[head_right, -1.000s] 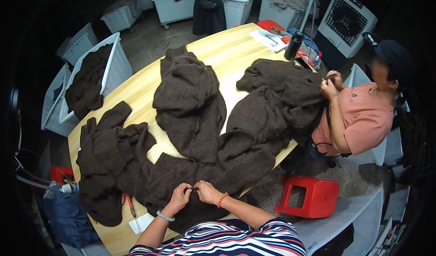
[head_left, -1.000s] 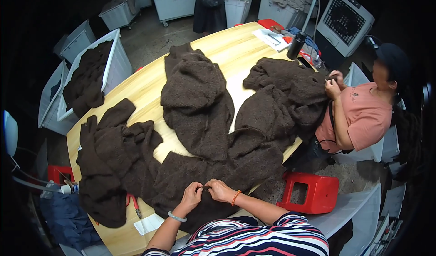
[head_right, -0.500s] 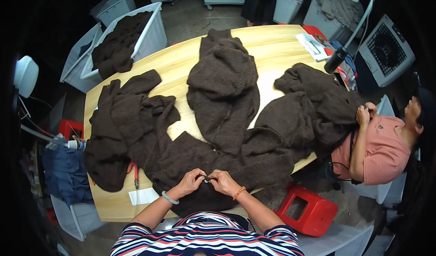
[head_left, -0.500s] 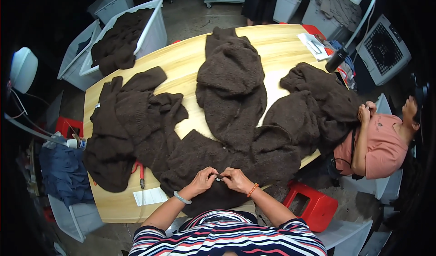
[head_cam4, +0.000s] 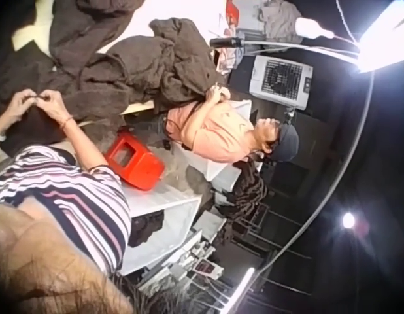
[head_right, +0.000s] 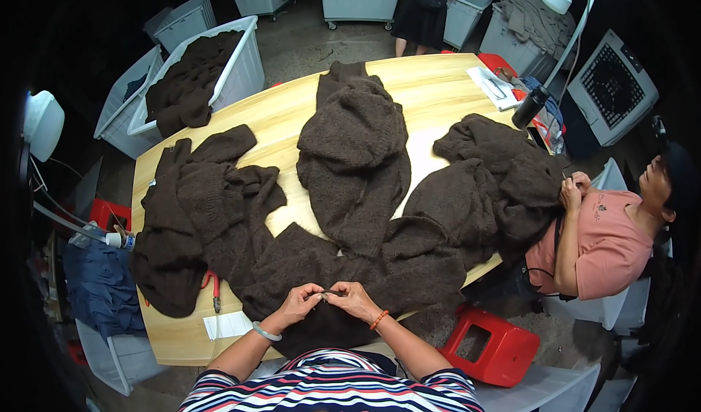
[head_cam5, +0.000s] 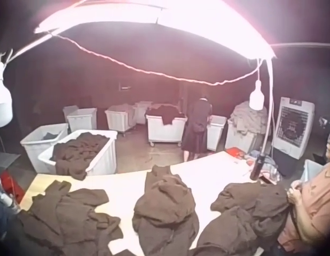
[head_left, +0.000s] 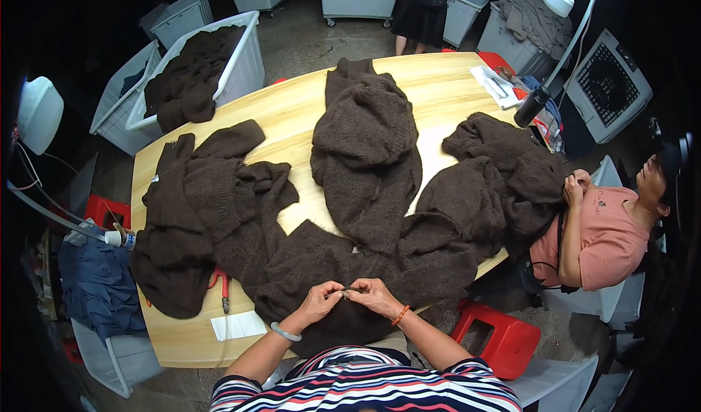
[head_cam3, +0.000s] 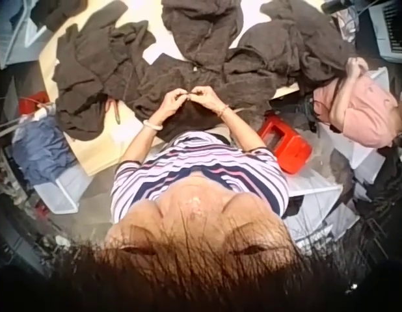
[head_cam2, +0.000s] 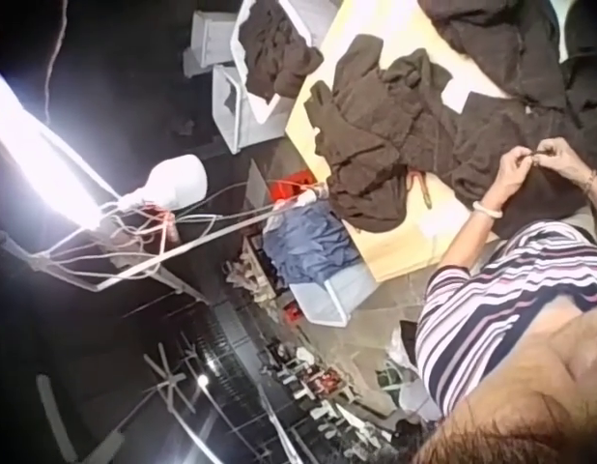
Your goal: Trim excess threads from brown fleece garments using scissors at a production workbench.
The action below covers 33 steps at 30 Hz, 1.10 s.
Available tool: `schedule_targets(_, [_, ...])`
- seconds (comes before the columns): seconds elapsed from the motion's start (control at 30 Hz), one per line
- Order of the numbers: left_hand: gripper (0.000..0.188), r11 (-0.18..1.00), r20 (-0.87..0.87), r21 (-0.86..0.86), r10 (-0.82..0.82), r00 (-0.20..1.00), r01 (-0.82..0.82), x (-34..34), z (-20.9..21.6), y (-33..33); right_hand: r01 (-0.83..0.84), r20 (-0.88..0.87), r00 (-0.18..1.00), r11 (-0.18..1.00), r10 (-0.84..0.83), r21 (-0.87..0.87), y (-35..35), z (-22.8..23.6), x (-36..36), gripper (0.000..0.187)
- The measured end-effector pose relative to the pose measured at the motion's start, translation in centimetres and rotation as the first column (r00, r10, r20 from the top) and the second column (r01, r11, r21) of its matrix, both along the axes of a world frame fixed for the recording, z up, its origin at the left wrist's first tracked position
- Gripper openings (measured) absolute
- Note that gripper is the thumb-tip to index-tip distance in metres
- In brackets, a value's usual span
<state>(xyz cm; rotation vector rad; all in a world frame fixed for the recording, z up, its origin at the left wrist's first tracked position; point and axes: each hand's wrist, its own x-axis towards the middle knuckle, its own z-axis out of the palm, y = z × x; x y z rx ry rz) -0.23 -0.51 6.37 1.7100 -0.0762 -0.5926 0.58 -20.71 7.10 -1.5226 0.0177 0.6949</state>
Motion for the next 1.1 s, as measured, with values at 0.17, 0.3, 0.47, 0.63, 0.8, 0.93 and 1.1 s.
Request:
schedule_targets(0.17, [0.037, 0.998, 0.391, 0.038, -0.064, 0.918, 0.054, -0.8, 0.8, 0.0, 0.072, -0.027, 0.997, 0.997, -0.072, -0.008, -0.2, 0.8, 0.2, 0.019])
schedule_targets(0.3, [0.047, 0.921, 0.46, 0.388, -0.233, 0.857, 0.042, -1.9, 1.8, 0.4, 0.025, -0.031, 0.999, 0.991, -0.021, 0.129, -0.2, 3.0, 0.8, 0.017])
schedule_targets(0.47, [0.026, 0.974, 0.341, 0.213, -0.006, 0.94, -0.071, -1.5, 1.1, 1.3, -0.084, -0.077, 0.991, 0.96, 0.108, 0.266, 0.7, 5.3, 0.6, 0.017])
schedule_targets(0.63, [0.022, 0.988, 0.286, 0.105, 0.082, 0.955, -0.116, -1.0, 2.7, 2.2, -0.123, 0.059, 0.991, 0.987, 0.117, 0.101, 0.5, 5.1, 0.1, 0.023])
schedule_targets(0.8, [0.02, 0.99, 0.301, 0.073, 0.091, 0.949, -0.118, -1.6, 2.5, 2.9, -0.161, 0.281, 0.935, 0.966, 0.214, -0.202, 0.7, 5.9, -0.2, 0.03])
schedule_targets(0.93, [0.02, 0.989, 0.301, 0.031, 0.131, 0.945, -0.146, -1.8, 1.9, 3.1, -0.152, 0.39, 0.875, 0.928, 0.287, -0.341, 0.9, 6.1, -0.5, 0.026])
schedule_targets(1.1, [0.02, 0.991, 0.268, 0.009, 0.124, 0.955, -0.131, -1.7, 2.5, 2.9, -0.101, 0.47, 0.849, 0.946, 0.243, -0.307, 1.1, 5.9, -0.7, 0.022])
